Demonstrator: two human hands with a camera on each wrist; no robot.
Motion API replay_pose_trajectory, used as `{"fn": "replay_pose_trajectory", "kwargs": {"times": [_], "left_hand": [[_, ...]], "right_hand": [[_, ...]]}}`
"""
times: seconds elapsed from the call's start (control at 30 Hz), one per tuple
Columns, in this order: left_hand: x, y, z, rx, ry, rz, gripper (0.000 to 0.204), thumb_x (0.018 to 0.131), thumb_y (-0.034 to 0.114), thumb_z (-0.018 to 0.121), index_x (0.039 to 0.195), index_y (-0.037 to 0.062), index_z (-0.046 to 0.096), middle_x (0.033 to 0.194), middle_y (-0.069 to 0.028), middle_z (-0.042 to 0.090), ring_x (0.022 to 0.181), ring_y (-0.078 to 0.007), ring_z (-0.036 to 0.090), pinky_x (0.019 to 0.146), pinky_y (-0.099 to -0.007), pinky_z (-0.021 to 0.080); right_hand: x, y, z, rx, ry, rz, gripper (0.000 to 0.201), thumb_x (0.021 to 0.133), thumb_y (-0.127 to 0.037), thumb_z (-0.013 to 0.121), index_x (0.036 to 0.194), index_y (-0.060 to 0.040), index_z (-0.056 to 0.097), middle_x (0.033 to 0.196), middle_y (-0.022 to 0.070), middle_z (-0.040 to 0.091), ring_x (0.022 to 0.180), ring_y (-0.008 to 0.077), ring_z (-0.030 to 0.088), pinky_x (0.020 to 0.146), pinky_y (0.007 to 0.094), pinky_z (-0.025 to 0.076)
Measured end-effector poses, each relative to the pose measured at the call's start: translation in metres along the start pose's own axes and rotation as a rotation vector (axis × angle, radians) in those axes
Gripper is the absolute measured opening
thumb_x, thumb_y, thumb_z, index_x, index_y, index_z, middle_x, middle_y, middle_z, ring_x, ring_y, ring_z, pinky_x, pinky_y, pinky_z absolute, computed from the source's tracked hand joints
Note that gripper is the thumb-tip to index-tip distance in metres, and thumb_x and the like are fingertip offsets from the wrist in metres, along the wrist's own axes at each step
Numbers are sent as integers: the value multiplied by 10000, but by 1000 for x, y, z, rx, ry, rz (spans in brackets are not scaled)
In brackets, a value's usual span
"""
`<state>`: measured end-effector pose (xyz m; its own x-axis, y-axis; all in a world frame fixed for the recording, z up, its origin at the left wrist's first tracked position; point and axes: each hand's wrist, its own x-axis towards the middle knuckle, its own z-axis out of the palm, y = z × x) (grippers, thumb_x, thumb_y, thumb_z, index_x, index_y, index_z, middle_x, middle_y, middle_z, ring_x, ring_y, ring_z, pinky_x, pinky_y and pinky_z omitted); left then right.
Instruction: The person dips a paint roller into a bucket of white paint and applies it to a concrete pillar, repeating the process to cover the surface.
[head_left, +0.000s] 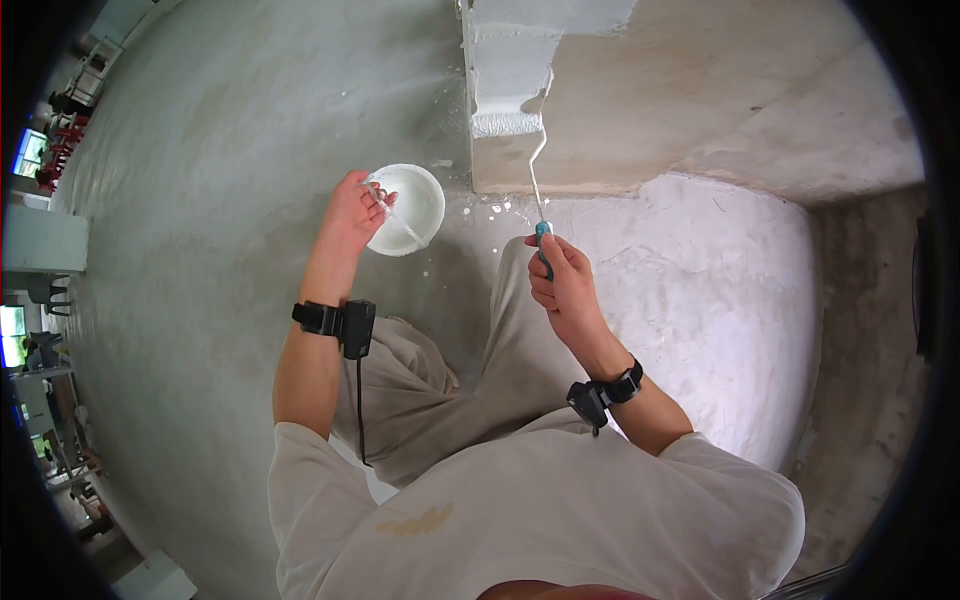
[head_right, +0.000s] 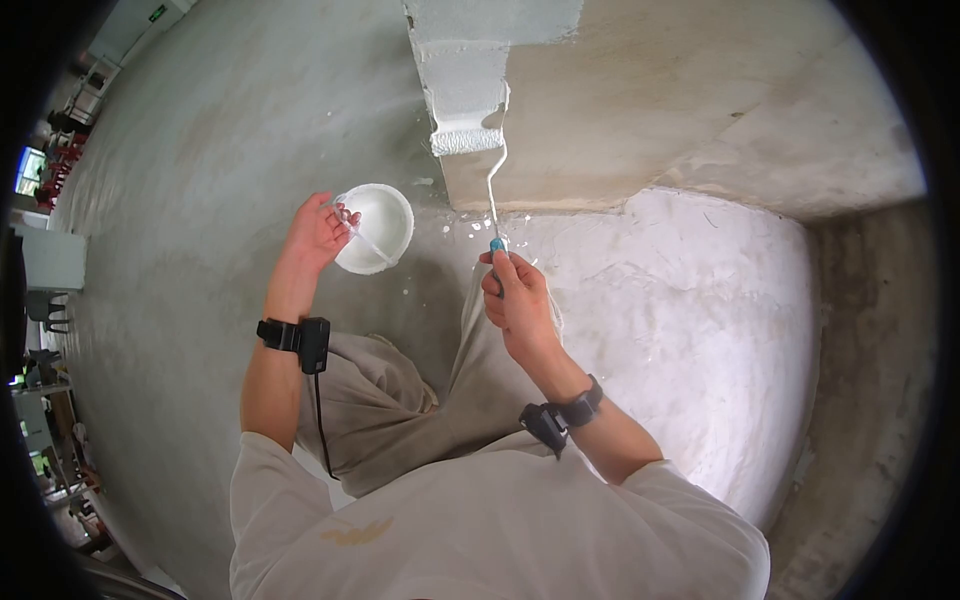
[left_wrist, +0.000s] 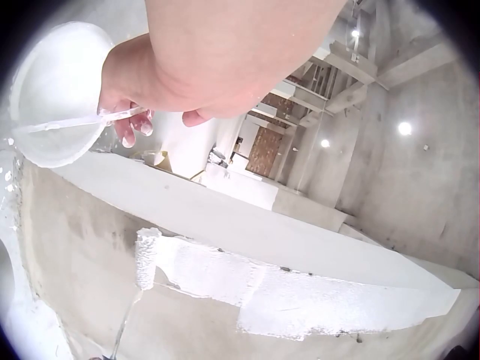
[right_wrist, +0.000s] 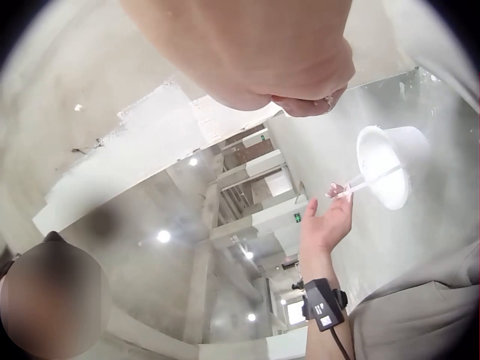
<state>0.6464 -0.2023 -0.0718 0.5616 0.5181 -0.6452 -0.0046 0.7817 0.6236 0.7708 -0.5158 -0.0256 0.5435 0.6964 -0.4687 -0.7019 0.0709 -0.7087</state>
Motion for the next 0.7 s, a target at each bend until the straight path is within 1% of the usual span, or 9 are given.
{"fn": "replay_pose_trajectory", "kwargs": {"times": [0.07, 0.13, 0.3, 0.57, 0.63, 0.7], "left_hand": [[0, 0, -1, -16, 2, -8, 291, 902, 281, 517, 901, -10, 541, 861, -114, 607, 876, -268, 612, 864, -344, 489], [-2, 0, 0, -30, 4, -14, 289, 901, 278, 519, 900, -10, 537, 863, -113, 606, 876, -268, 611, 864, -346, 489], [-6, 0, 4, -26, 14, -20, 286, 897, 280, 528, 900, -7, 529, 862, -112, 600, 876, -272, 610, 866, -348, 489], [-7, 1, 3, -41, 17, -26, 295, 892, 281, 533, 905, -13, 529, 859, -115, 602, 877, -273, 612, 862, -347, 490], [-3, -1, -2, -50, 13, -20, 297, 891, 281, 533, 908, -16, 532, 856, -114, 603, 876, -271, 612, 859, -346, 491], [0, -1, -3, -61, -9, 4, 295, 891, 274, 532, 913, -20, 537, 853, -111, 603, 875, -267, 612, 851, -341, 494]], "right_hand": [[6, 5, -3, 7, 4, 13, 255, 997, -268, 484, 1033, -20, 534, 653, -39, 418, 454, 11, 267, 390, 203, 180], [15, 9, -6, 2, 34, 3, 247, 990, -263, 503, 1032, -22, 540, 664, -50, 400, 474, 5, 265, 394, 179, 189], [21, 2, -8, 32, 23, -18, 245, 993, -253, 497, 1036, -14, 531, 669, -45, 407, 477, 6, 270, 396, 180, 192], [2, -16, 16, 22, 32, -44, 241, 997, -243, 482, 1036, -10, 530, 669, -44, 413, 473, 7, 271, 391, 184, 191], [-3, -21, 21, -11, 12, -72, 251, 999, -270, 479, 1019, -26, 531, 660, -40, 414, 468, 20, 269, 401, 206, 184], [-9, -27, 28, -19, 1, -89, 252, 1001, -272, 476, 1021, -28, 534, 659, -41, 414, 468, 20, 269, 401, 206, 181]]}}
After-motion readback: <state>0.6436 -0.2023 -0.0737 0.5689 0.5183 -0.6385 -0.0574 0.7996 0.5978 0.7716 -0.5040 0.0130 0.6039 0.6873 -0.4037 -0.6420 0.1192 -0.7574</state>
